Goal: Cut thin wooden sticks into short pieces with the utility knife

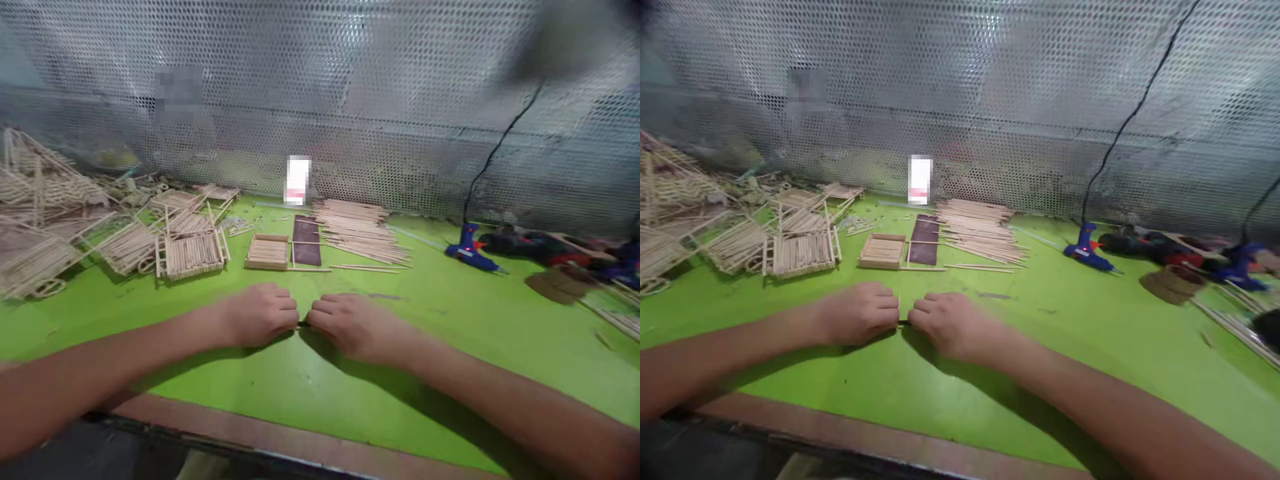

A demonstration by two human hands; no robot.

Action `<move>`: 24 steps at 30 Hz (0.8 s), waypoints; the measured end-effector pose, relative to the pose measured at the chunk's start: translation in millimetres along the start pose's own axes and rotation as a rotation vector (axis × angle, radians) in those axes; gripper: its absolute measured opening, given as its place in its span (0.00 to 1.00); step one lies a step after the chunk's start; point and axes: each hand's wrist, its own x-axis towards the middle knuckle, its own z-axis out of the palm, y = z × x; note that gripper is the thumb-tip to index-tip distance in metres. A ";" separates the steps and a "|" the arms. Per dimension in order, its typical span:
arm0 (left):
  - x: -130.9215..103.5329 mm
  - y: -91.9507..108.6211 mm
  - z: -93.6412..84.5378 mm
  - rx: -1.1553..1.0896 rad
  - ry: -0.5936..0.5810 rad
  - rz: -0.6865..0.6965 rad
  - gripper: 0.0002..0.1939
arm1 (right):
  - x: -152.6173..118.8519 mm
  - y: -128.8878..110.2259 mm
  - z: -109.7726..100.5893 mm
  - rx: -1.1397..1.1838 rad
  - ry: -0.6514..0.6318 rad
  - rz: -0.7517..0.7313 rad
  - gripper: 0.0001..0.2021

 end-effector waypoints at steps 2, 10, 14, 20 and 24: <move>-1.3 0.1 -0.7 0.000 -0.006 0.011 0.11 | -1.2 0.7 3.1 0.006 0.012 -0.004 0.03; -17.7 -3.2 -3.0 0.048 0.002 0.034 0.13 | 14.3 -8.3 5.0 -0.027 0.033 -0.022 0.04; -29.2 -2.5 -5.5 0.086 0.021 0.006 0.13 | 22.1 -13.1 6.1 -0.067 0.022 -0.013 0.04; -31.5 5.7 -14.5 -0.002 -0.021 -0.226 0.15 | 21.3 -16.1 6.7 -0.096 0.021 0.005 0.04; -28.1 14.5 -10.3 -0.090 -0.032 -0.322 0.28 | 19.0 -17.8 6.1 -0.108 0.015 0.053 0.06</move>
